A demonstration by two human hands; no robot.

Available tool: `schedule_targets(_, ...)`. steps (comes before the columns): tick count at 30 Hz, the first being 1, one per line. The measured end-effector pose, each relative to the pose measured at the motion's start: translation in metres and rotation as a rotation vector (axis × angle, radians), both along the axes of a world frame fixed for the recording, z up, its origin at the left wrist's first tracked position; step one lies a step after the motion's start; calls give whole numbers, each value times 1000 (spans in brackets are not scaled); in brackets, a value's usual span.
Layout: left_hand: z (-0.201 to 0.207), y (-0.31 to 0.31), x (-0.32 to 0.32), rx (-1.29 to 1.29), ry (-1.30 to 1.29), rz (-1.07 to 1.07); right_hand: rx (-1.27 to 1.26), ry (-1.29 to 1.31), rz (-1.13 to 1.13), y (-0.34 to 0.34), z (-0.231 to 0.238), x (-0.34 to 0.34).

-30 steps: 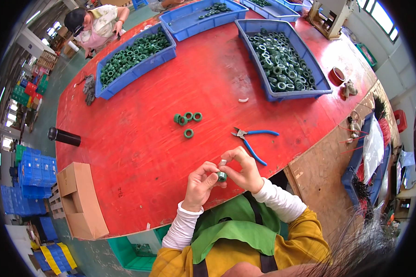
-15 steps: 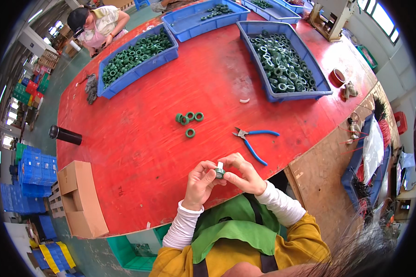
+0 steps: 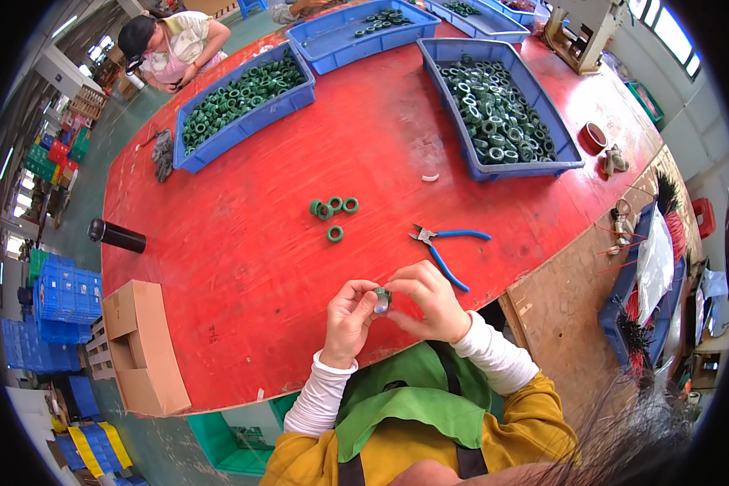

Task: The person cleans and inspects small green ferrite rings at a work table, using a cleaning tool and pliers.

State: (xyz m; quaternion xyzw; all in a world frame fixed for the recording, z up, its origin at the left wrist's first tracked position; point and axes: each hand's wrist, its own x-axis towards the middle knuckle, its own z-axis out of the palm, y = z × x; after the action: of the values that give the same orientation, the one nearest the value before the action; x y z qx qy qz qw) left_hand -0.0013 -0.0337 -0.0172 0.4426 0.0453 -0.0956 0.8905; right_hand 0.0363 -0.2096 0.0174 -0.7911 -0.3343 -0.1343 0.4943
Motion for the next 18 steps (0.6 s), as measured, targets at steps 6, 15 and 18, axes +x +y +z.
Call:
schedule_targets(6,-5,-6,-1,7,-8,-1,-91,-310,5,6,-10,3)
schedule_targets(15,-11,-10,0,-217,173,40,69,-226,-63,5,-5,10)
schedule_targets(18,-14,-9,1,-316,143,70,21,-224,-50,7,-9,-4)
